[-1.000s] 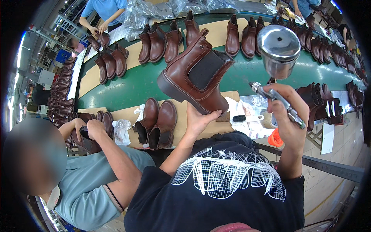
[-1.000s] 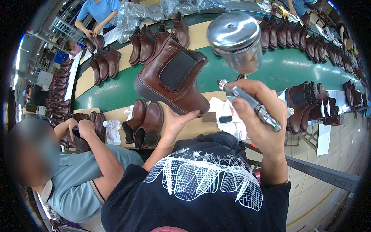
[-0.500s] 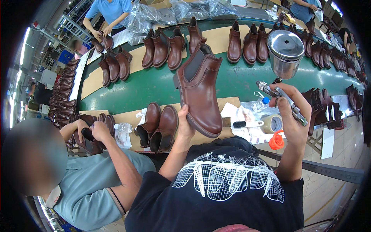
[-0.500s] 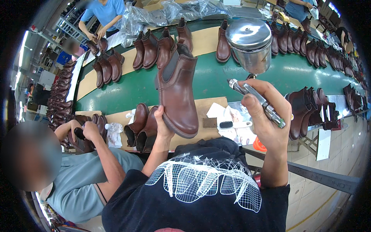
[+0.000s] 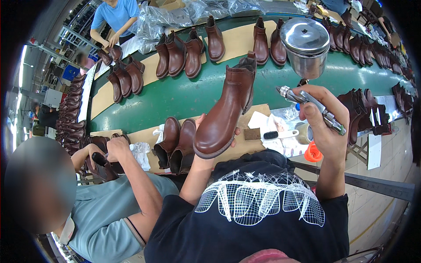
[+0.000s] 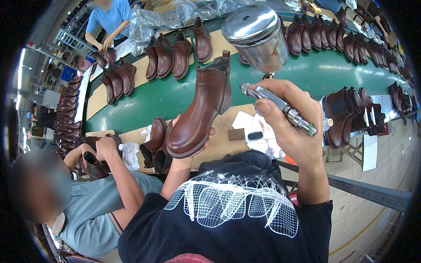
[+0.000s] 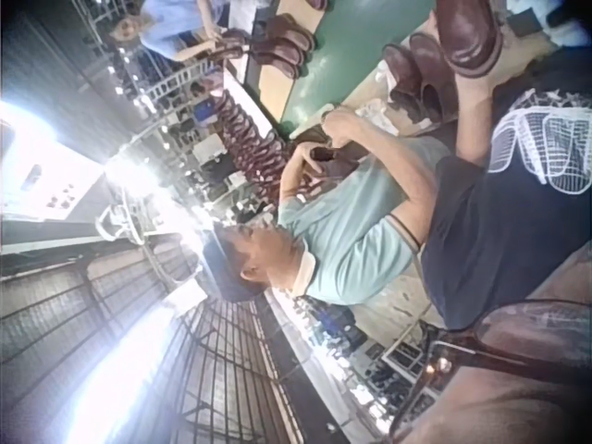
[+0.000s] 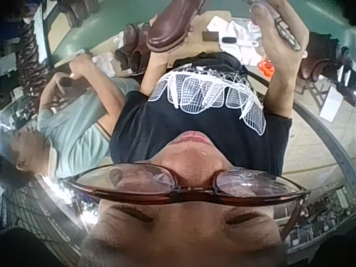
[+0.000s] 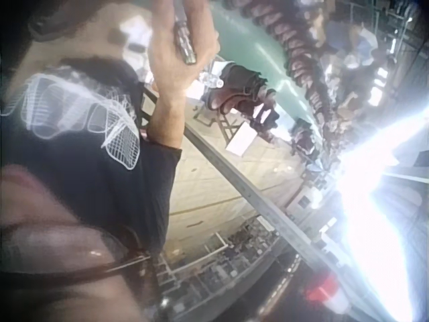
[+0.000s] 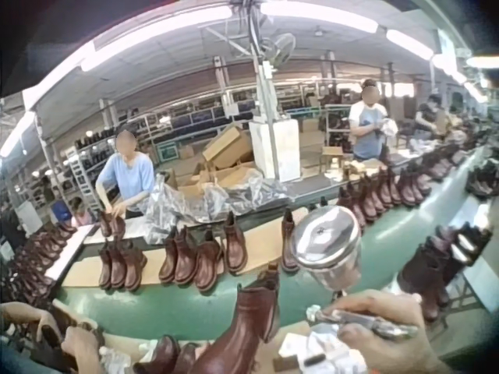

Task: The recorder uses a spray gun to apply a finish or adhesive to brown leather boots on an assembly line.

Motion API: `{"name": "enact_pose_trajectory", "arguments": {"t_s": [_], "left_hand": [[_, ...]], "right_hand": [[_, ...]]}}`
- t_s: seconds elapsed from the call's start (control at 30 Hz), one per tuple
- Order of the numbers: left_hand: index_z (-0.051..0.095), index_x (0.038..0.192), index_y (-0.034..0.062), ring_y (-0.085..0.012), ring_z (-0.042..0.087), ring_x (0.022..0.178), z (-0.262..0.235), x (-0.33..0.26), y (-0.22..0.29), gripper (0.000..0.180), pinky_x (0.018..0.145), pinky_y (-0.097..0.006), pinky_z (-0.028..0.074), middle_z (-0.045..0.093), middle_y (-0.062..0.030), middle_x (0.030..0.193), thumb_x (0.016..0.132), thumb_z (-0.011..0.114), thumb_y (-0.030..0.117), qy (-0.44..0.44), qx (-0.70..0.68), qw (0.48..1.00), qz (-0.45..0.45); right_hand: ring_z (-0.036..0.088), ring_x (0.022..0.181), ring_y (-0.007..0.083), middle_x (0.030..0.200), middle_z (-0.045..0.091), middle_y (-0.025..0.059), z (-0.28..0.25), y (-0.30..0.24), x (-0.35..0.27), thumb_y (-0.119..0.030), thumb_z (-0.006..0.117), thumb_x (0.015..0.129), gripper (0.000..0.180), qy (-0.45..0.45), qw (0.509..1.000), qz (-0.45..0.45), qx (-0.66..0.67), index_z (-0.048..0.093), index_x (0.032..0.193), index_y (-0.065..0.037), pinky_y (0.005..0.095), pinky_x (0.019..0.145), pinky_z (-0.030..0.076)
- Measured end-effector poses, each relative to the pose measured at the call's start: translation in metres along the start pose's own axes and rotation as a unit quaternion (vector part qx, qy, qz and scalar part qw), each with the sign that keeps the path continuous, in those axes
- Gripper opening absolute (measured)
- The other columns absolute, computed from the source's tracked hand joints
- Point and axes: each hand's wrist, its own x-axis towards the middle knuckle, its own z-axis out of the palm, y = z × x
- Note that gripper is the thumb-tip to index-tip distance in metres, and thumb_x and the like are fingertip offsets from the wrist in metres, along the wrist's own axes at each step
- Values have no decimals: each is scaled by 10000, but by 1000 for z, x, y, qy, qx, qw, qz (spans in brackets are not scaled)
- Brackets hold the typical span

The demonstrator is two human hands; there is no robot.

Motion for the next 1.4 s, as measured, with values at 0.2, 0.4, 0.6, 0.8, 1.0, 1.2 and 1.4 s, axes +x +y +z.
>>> {"name": "enact_pose_trajectory", "arguments": {"t_s": [0.2, 0.4, 0.6, 0.8, 1.0, 1.2, 1.4], "left_hand": [[285, 1505, 118, -530, 635, 795, -44, -3, 10, 701, 491, -369, 525, 464, -373, 1148, 983, 386, 575, -132, -167, 962, -171], [281, 1505, 136, -537, 650, 816, -57, -1, 8, 675, 479, -359, 509, 443, -354, 1165, 991, 401, 557, -145, -176, 957, -179], [303, 1489, 111, -506, 662, 781, -58, 3, 8, 667, 443, -329, 510, 460, -335, 1142, 977, 473, 504, -160, -185, 950, -193], [329, 1472, 99, -415, 670, 714, -61, 5, 5, 645, 346, -264, 428, 482, -305, 1112, 970, 504, 465, -195, -182, 946, -183], [352, 1451, 70, -343, 632, 588, -63, 5, 4, 646, 294, -230, 369, 506, -287, 1034, 965, 497, 471, -186, -221, 937, -194], [345, 1469, 85, -329, 598, 530, -65, 2, 6, 651, 323, -254, 412, 516, -302, 1021, 968, 489, 475, -192, -199, 941, -197], [336, 1479, 90, -331, 579, 508, -68, -3, 3, 654, 348, -276, 444, 514, -318, 1034, 972, 479, 478, -195, -161, 946, -204]], "right_hand": [[592, 709, 83, 862, 690, 63, -5, 1, -9, -157, 699, 902, 254, 6, 1000, -6, 0, 677, 1057, 42, 224, 642, 442], [612, 776, 118, 911, 705, 74, -6, -2, -18, -222, 694, 906, 286, 8, 1000, 6, -16, 683, 1051, 24, 255, 707, 458], [596, 759, 136, 907, 709, 77, -3, -4, -29, -243, 701, 895, 282, 2, 999, 16, -42, 691, 1037, 0, 275, 711, 436], [571, 732, 153, 905, 719, 67, 8, -4, -44, -246, 724, 858, 275, -20, 998, 21, -49, 709, 1033, -34, 294, 749, 385], [572, 754, 141, 894, 718, 60, 8, -4, -51, -259, 726, 847, 280, -44, 997, 33, -55, 718, 1032, -50, 314, 746, 362], [583, 768, 149, 921, 720, 67, 6, -8, -50, -249, 729, 839, 288, -26, 996, 37, -72, 714, 1037, -41, 308, 757, 373], [595, 774, 160, 933, 714, 76, 5, -10, -43, -264, 714, 867, 295, -2, 999, 11, -51, 705, 1036, -23, 297, 757, 401]]}}
